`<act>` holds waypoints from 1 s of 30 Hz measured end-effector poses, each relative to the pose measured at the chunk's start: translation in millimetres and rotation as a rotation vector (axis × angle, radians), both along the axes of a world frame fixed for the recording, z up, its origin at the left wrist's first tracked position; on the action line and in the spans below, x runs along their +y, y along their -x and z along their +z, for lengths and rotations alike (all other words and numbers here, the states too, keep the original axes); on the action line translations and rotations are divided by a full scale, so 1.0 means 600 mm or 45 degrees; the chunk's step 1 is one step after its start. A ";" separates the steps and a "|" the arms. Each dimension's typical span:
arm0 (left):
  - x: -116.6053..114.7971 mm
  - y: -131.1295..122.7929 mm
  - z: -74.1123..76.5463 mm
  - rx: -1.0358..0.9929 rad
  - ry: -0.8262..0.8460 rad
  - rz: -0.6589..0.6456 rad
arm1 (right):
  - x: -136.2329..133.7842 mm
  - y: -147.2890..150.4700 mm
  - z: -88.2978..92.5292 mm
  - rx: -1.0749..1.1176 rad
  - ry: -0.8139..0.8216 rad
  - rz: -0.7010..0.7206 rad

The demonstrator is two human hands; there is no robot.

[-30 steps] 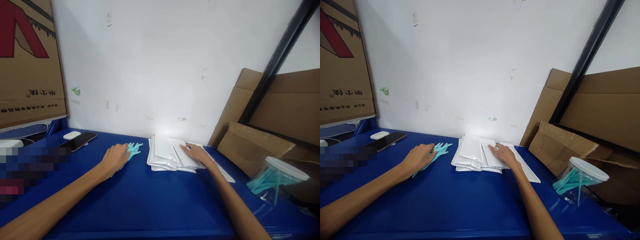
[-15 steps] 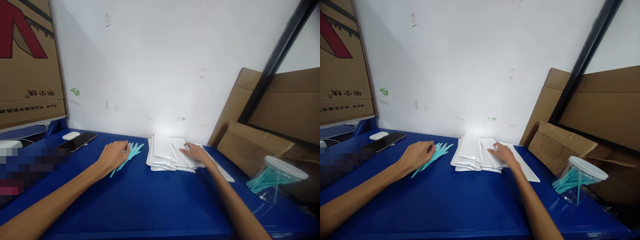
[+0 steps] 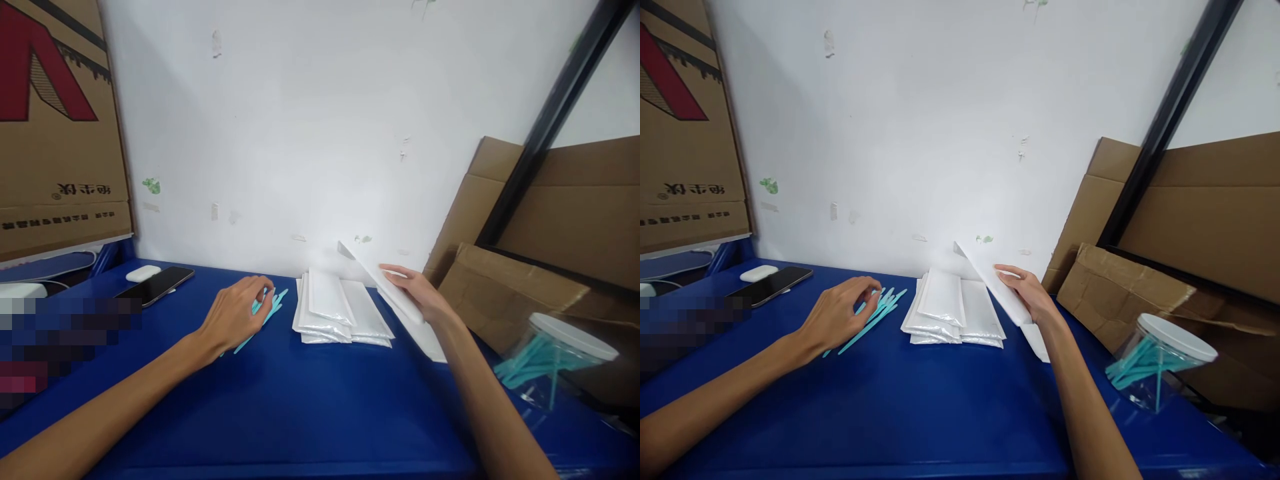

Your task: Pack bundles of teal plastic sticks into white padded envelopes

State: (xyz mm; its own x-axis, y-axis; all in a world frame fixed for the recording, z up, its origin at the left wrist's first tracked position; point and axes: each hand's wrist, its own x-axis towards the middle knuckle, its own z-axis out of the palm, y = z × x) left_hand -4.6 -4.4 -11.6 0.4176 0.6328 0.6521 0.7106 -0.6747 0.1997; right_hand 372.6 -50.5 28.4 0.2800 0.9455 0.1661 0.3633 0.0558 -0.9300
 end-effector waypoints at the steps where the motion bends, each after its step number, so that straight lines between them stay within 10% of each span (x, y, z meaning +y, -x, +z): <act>1: -0.005 -0.004 0.005 -0.018 -0.036 -0.021 | -0.005 0.007 0.003 0.100 0.042 0.112; 6: -0.025 -0.051 0.040 -0.010 -0.090 -0.193 | -0.017 0.055 -0.001 0.356 0.156 0.463; 12: -0.020 -0.097 0.048 -0.403 0.315 -0.479 | -0.016 0.091 -0.013 0.467 0.441 0.732; 30: 0.047 -0.049 0.035 -1.241 1.121 -0.422 | 0.031 0.071 -0.039 0.667 -0.068 0.260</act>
